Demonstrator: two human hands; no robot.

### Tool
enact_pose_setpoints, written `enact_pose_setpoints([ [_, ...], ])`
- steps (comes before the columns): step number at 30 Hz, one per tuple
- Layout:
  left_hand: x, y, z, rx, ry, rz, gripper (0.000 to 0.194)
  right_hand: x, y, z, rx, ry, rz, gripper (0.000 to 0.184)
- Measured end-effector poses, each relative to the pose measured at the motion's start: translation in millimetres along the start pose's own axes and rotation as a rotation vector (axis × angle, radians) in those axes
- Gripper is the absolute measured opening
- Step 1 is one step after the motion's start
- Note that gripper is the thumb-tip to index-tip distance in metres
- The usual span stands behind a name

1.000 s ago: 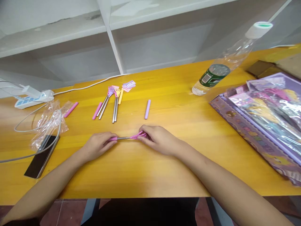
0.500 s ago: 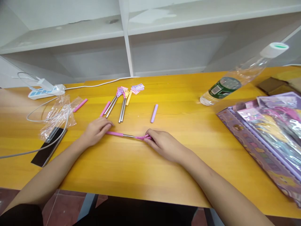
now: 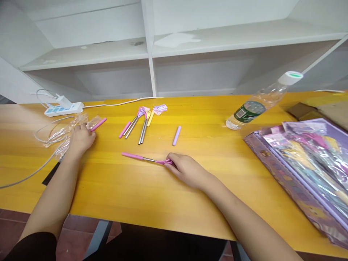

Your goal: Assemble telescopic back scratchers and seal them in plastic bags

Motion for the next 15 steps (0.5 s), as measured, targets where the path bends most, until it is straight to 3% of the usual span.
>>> enact_pose_setpoints([
  [7, -5.3, -4.5, 0.1, -0.077, 0.093, -0.004, 0.053, 2.0, -1.7, -1.0, -0.003, -0.004, 0.004, 0.03],
  [11, -21.0, -5.2, 6.4, -0.05, 0.147, 0.076, 0.053, 1.6, -2.2, -0.8, 0.005, 0.011, -0.01, 0.029],
  [15, -40.4, -20.6, 18.2, -0.074, 0.209, 0.274, 0.048, 1.9, -1.4, -0.5, -0.001, 0.002, -0.02, 0.031],
])
Point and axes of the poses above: each hand's wrist, its own z-axis away from the middle knuckle, its own y-axis out of the palm, x = y × z, the point moved 3 cm from there along -z, towards the middle knuckle, and after that the axes turned 3 degrees about y, right-handed, at the moved point
